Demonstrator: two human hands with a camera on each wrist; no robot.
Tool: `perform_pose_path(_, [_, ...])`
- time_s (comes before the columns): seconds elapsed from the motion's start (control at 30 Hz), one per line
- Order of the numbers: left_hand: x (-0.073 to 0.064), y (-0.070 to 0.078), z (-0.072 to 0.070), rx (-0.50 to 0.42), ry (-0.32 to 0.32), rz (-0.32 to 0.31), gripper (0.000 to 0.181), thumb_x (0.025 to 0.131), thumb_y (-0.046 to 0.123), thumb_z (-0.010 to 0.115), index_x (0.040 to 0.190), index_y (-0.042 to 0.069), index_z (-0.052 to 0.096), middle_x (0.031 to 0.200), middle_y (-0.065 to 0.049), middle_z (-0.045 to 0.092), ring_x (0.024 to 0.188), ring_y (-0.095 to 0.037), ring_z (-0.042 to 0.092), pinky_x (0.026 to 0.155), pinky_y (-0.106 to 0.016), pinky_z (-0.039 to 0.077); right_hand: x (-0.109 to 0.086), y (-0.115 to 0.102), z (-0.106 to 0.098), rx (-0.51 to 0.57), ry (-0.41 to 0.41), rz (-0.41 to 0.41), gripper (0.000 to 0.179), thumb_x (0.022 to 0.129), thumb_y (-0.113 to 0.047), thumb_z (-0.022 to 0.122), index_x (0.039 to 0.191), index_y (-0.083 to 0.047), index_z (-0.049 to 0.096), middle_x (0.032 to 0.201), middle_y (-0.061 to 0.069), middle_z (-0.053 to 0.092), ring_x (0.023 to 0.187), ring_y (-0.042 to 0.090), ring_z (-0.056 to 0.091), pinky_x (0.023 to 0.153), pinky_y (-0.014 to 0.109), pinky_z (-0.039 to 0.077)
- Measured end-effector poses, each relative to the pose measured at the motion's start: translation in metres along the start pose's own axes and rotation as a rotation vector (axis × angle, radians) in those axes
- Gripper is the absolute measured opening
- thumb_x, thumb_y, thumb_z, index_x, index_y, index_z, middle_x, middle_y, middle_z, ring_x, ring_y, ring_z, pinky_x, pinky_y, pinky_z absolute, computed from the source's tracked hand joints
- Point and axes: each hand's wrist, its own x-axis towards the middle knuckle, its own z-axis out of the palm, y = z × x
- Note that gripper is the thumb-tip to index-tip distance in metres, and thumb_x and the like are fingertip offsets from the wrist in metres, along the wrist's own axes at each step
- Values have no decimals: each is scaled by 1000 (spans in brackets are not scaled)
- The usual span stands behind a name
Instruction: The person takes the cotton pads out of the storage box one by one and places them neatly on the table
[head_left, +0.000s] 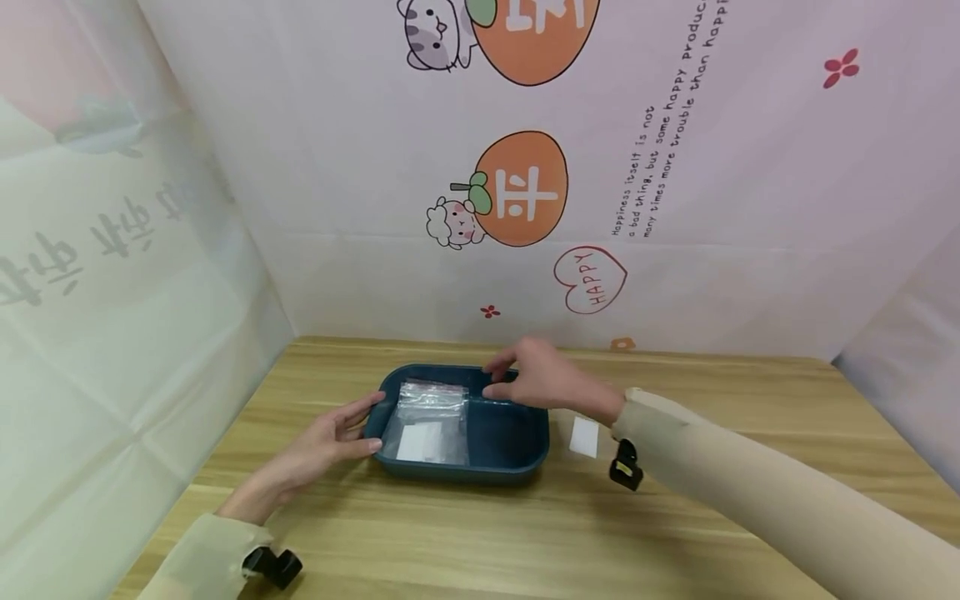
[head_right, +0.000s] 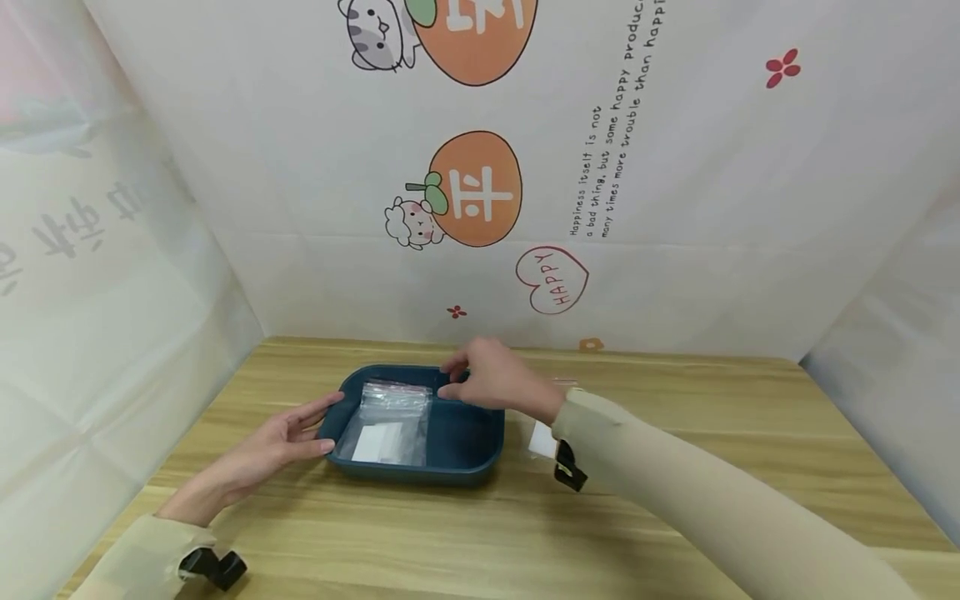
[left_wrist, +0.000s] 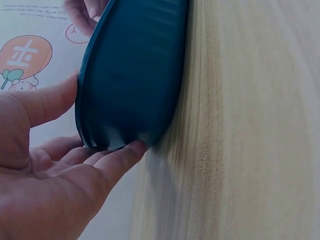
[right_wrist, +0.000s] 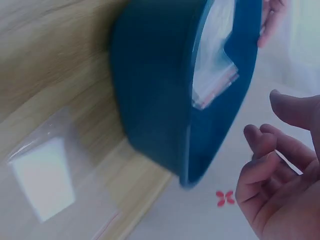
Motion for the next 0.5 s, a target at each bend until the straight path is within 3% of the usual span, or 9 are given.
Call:
perform_pose_path(0.23, [0,0,0,-5,-3,2,78,102,6,69,166,0,24,170,-28,16,150,-50,28,117,-46,38,22,-10,20,-92,-123,-26,38,96,-24,81,126,-4,76,106,5,76,95,18,68,88,36,57])
perform_pose_path(0.4, [0,2,1,-6,-4,4,78,102,5,68,166,-1,24,170,-28,16,150,-50,28,116,-46,39,33,-11,31,-115,-161,-32,41,94,-26,82,128,-2,75,94,0,73,80,13,62,75,28,54])
perform_pose_path(0.5, [-1,2,1,-5,-7,6,78,102,6,68,166,0,23,171,-27,15,151,-50,27,116,-46,39,38,-11,39,-111,-181,-28,43,95,-26,82,130,-1,74,81,-1,69,66,10,53,64,24,46])
